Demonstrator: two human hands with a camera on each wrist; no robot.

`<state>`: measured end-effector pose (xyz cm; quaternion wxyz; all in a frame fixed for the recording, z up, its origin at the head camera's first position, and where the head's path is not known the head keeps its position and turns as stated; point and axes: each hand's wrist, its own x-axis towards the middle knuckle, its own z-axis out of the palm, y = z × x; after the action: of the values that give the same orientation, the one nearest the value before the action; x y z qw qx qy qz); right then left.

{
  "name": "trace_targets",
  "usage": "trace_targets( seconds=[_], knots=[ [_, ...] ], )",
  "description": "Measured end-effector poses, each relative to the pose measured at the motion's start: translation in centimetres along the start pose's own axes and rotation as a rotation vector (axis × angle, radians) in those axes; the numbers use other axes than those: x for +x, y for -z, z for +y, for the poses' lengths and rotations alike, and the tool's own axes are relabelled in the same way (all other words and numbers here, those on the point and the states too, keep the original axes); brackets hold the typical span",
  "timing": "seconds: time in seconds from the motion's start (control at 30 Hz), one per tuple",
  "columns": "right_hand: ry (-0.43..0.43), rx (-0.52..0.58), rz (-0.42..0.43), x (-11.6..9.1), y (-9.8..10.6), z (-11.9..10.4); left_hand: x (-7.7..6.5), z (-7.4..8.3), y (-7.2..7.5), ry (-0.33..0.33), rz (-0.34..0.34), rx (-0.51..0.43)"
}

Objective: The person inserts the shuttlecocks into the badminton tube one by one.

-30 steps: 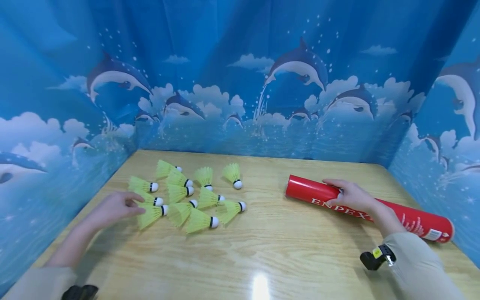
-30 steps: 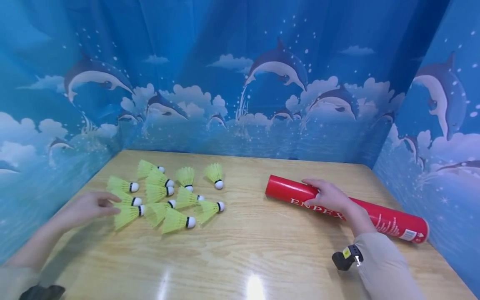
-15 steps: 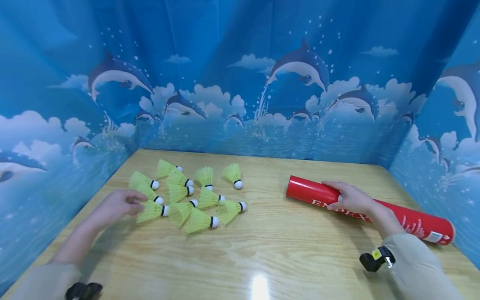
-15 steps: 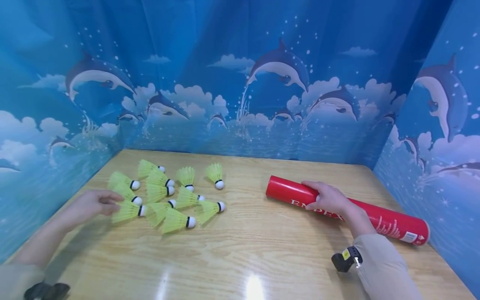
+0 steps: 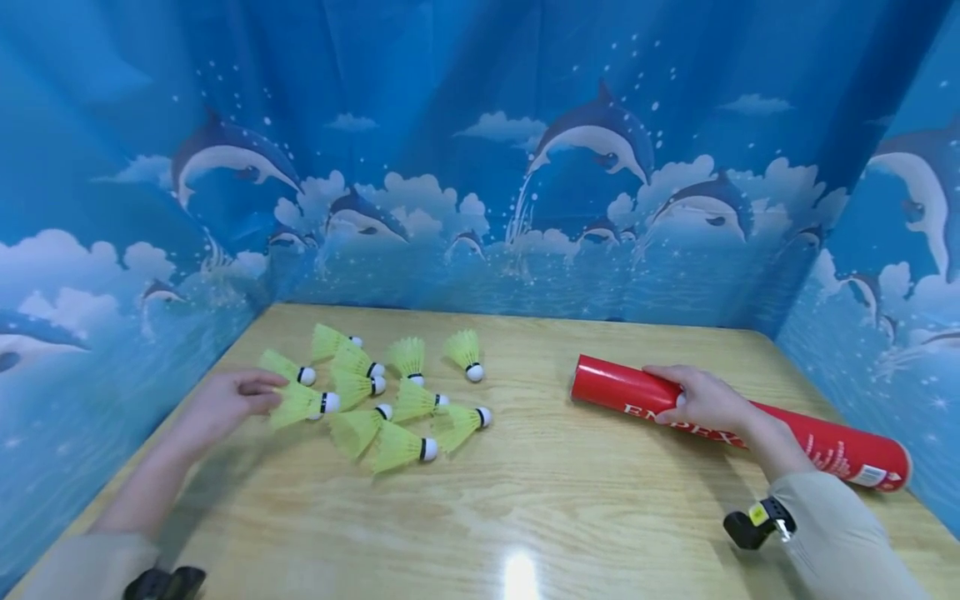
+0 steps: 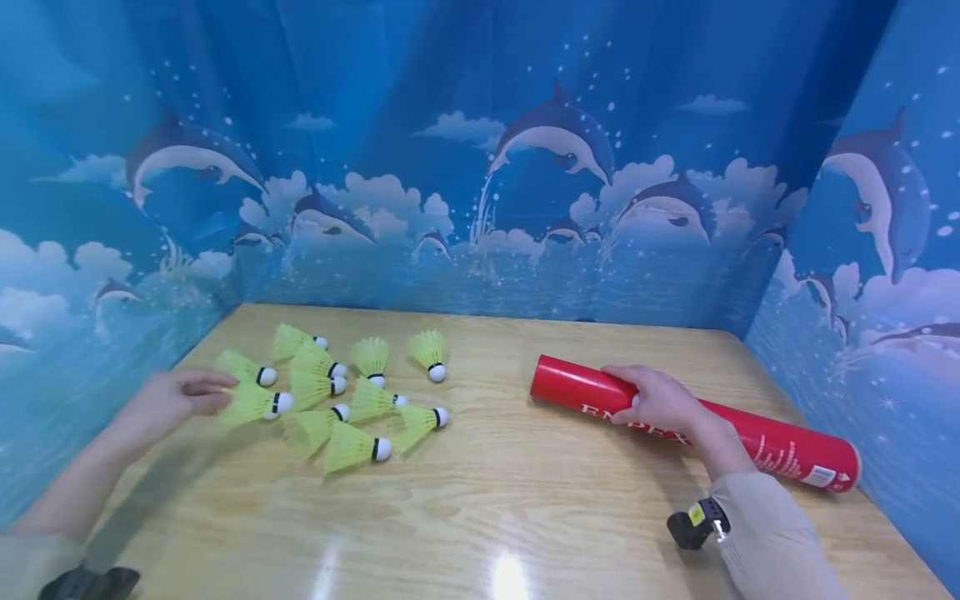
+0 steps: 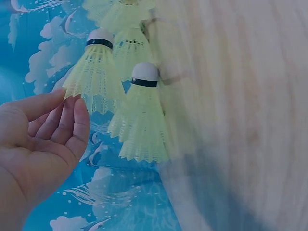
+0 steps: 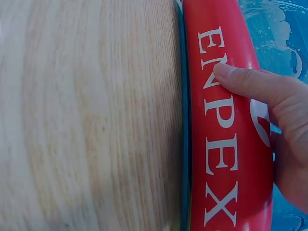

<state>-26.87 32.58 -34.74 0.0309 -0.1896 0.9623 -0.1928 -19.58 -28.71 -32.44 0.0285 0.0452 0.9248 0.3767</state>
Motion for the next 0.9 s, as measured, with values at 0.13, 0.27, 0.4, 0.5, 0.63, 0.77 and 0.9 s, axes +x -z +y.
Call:
trace_targets(
  seconds=[0.13, 0.27, 0.4, 0.5, 0.63, 0.77, 0.9],
  knots=[
    [0.012, -0.025, 0.029, -0.2, 0.1, -0.2, 0.0, 0.7, 0.2, 0.008, 0.028, -0.034],
    [0.039, -0.046, 0.055, -0.4, 0.3, -0.4, 0.1, 1.4, 0.2, 0.001, 0.051, -0.069],
    [0.078, -0.085, 0.093, -0.7, 0.5, -0.9, 0.3, 2.2, 0.0, 0.012, 0.076, -0.089],
    [0.104, -0.108, 0.132, -0.9, 0.7, -1.5, 0.6, 2.7, -0.2, 0.009, 0.097, -0.1],
    [0.153, -0.139, 0.193, -1.2, 0.6, -2.3, 0.8, 3.4, -0.6, -0.019, 0.117, -0.123],
    [0.214, -0.168, 0.24, -1.4, 0.3, -2.7, 1.2, 4.3, -1.2, -0.049, 0.119, -0.152],
    [0.252, -0.172, 0.261, -1.5, 0.2, -2.9, 1.4, 5.3, -1.7, -0.051, 0.106, -0.145]
  ],
)
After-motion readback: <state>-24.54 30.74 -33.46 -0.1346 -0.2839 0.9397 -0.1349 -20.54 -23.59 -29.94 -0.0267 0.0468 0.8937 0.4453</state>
